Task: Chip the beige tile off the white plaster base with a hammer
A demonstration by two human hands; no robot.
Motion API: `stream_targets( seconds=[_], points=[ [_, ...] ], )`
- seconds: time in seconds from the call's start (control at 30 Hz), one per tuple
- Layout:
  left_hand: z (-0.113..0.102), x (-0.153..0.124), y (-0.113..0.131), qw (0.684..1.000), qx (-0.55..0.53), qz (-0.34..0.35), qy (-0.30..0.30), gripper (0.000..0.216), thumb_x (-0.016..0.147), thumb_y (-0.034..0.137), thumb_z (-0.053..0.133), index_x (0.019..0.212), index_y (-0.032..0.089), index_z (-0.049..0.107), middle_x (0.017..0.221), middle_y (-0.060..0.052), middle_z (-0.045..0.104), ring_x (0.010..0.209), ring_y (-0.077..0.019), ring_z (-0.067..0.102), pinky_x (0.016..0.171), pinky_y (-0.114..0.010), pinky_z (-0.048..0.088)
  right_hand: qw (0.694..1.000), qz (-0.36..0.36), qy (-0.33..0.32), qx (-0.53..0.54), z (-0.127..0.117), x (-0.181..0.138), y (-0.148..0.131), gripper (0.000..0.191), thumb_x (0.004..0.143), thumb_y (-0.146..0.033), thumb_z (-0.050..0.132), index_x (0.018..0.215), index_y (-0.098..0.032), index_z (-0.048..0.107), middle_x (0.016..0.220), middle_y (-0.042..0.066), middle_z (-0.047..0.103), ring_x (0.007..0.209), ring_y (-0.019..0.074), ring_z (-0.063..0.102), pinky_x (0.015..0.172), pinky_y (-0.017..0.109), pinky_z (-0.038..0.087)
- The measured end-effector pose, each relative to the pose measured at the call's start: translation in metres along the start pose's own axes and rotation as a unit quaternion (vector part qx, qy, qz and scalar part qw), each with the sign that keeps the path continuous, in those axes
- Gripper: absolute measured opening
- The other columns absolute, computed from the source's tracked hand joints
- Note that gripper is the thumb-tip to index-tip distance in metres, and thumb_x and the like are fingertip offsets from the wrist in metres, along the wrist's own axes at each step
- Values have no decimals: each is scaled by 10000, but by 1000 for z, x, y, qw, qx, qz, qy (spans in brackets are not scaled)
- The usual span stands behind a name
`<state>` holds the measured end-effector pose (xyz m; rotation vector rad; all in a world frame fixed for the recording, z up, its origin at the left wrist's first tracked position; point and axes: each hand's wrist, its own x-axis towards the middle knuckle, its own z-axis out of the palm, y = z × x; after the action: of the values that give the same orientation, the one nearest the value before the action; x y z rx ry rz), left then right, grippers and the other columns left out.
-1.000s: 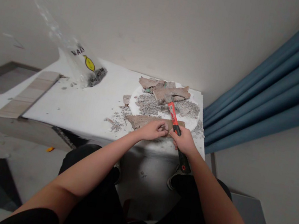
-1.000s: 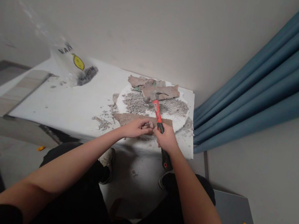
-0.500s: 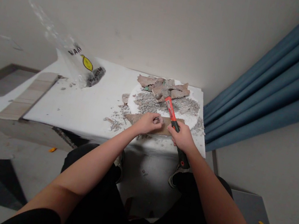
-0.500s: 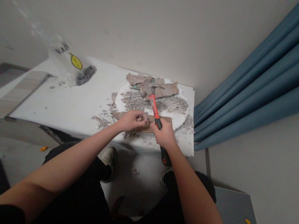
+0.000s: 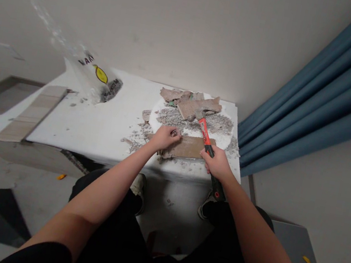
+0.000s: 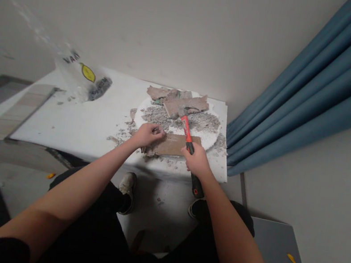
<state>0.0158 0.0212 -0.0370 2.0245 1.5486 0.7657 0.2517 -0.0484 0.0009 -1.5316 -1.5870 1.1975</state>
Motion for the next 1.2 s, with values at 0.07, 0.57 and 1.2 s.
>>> stream_targets(
  seconds=[0.07,0.57,1.2],
  points=[
    [-1,1,-3,1000,-1,-1,-2,217,773,371,582,754,173,669,592,22,566,573,-125,477,594,-255,368,1000,-1,-2,-1,0,1,1,127,838,-304,574,804,-209,497,401,-101,405,307,98,426,311,200,352],
    [1,0,-1,1000,-10,8,-4,232,782,376,553,747,173,661,597,20,554,582,-125,489,591,-257,350,1000,0,-11,-3,2,1,2,144,844,-324,569,801,-216,484,404,-102,391,310,100,412,321,208,345],
    [-18,1,-9,965,-117,-137,192,197,732,349,575,699,162,626,565,38,496,562,-105,404,580,-252,336,939,-77,-64,-328,1,-46,-1,262,982,-369,409,878,-191,570,795,79,659,736,192,584,637,271,316]
  ],
)
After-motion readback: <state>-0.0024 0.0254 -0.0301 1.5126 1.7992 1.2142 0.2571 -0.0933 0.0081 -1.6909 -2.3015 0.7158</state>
